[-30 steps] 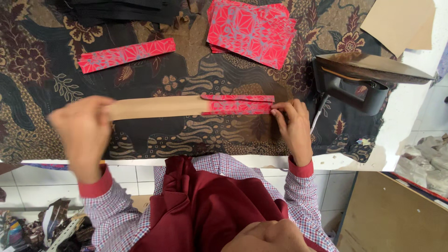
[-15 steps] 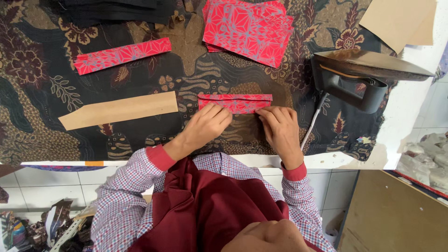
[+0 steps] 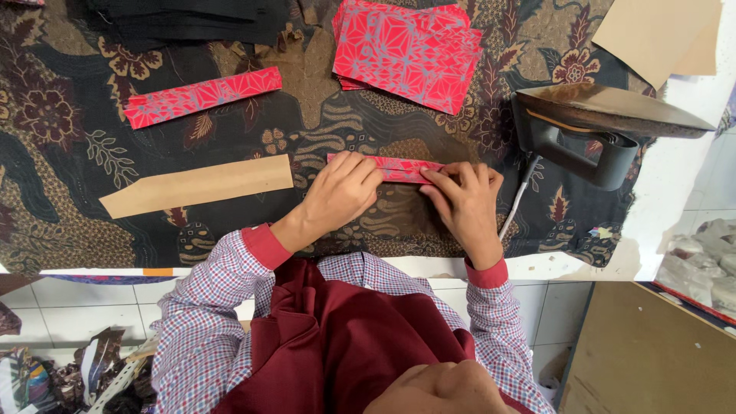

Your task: The person irons small rectangular pieces of red patterned fabric on a patterned table. They repeatedly place a cardboard template over the fabric, fold the edges, and press with an iron, then remove the template and stack the finished pieces.

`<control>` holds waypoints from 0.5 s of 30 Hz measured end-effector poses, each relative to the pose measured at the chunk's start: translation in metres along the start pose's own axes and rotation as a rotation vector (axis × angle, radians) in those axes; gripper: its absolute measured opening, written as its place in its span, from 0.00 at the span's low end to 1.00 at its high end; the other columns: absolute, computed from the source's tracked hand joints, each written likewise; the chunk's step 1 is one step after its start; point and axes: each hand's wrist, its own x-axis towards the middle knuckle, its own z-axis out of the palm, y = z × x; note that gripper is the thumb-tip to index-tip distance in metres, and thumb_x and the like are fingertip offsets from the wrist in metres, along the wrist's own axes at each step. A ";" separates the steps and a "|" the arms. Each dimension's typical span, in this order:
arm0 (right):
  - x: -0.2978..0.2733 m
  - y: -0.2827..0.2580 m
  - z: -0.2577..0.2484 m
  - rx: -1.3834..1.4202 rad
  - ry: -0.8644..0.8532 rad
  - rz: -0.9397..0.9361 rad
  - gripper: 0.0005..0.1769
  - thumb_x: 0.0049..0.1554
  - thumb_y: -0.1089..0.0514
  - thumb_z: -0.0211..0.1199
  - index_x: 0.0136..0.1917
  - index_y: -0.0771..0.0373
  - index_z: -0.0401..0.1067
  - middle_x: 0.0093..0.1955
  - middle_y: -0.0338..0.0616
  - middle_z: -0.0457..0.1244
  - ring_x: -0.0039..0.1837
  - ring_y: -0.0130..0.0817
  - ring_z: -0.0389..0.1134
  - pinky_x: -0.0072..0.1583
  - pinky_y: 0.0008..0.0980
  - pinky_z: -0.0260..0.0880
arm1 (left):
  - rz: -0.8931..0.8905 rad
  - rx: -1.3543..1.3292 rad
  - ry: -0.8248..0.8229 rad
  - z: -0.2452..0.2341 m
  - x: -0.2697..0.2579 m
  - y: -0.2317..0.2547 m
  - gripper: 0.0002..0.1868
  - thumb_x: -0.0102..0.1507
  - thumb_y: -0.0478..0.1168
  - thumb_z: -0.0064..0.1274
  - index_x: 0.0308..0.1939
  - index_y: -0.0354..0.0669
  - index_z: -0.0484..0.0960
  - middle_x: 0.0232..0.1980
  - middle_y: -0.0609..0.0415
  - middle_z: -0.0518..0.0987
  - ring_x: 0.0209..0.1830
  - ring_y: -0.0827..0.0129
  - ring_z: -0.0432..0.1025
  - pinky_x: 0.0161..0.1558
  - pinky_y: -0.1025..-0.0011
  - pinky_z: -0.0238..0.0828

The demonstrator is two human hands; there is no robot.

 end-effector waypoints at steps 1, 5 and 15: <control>0.000 0.002 0.001 0.033 0.004 0.027 0.13 0.59 0.52 0.70 0.57 0.51 0.80 0.52 0.37 0.64 0.57 0.39 0.61 0.63 0.43 0.53 | -0.019 -0.016 -0.010 0.001 0.001 -0.001 0.11 0.55 0.36 0.59 0.40 0.40 0.77 0.42 0.51 0.74 0.45 0.59 0.70 0.51 0.63 0.68; 0.001 0.009 0.008 0.088 0.026 0.114 0.07 0.61 0.55 0.69 0.53 0.55 0.80 0.51 0.37 0.64 0.57 0.39 0.61 0.63 0.41 0.52 | -0.052 0.043 -0.009 0.008 0.002 -0.005 0.09 0.57 0.34 0.58 0.41 0.38 0.77 0.39 0.51 0.73 0.42 0.60 0.70 0.49 0.64 0.67; 0.003 0.012 0.020 0.048 0.104 0.263 0.12 0.58 0.49 0.74 0.44 0.58 0.77 0.46 0.39 0.62 0.53 0.39 0.59 0.62 0.42 0.50 | -0.082 0.127 -0.047 0.014 0.005 -0.011 0.13 0.55 0.30 0.54 0.45 0.35 0.78 0.41 0.48 0.73 0.44 0.58 0.71 0.52 0.63 0.68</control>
